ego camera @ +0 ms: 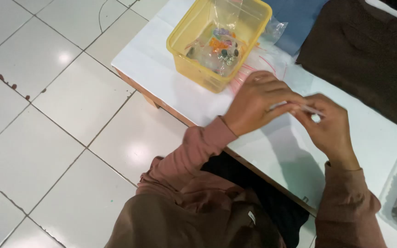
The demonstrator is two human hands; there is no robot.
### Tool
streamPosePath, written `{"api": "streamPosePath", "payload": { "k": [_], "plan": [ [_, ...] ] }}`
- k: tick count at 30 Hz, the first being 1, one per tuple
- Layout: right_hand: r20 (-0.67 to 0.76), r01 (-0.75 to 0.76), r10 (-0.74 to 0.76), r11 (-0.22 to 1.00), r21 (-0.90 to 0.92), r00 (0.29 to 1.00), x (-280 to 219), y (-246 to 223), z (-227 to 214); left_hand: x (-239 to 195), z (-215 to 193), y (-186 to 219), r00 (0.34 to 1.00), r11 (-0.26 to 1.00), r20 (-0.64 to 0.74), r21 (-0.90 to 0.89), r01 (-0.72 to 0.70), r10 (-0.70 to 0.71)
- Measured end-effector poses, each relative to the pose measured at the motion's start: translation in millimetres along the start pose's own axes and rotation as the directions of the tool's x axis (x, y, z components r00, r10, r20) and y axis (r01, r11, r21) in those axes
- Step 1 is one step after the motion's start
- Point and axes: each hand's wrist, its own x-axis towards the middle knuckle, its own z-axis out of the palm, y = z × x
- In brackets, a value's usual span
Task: Packaging small beads into plastic bags by hand
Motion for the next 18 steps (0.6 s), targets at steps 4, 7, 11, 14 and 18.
{"api": "streamPosePath", "payload": {
  "k": [4, 7, 11, 14, 18],
  "plan": [
    [-0.089, 0.227, -0.231, 0.973, -0.048, 0.969, 81.3, -35.4, 19.6, 32.0, -68.1, -22.9, 0.987, 0.982, -0.113, 0.163, -0.091, 0.11],
    [-0.193, 0.371, -0.364, 0.929, -0.001, 0.911, 130.4, -40.7, 41.9, 41.8, -95.5, -46.9, 0.99, 0.946, -0.128, 0.325, -0.013, 0.058],
    [-0.089, 0.368, -0.386, 0.914, -0.169, 0.918, 153.4, -30.0, 62.9, 33.6, -101.8, -71.5, 0.972, 0.89, 0.022, 0.405, 0.207, -0.236],
    [-0.049, 0.385, -0.403, 0.898, -0.213, 0.914, 148.4, -22.4, 67.7, 30.3, -98.6, -78.8, 0.945, 0.862, 0.115, 0.455, 0.223, -0.305],
    [-0.028, 0.387, -0.392, 0.916, -0.106, 0.92, 140.4, -11.8, 71.9, 28.9, -94.9, -85.2, 0.92, 0.835, 0.177, 0.504, 0.22, -0.349]
  ]
}}
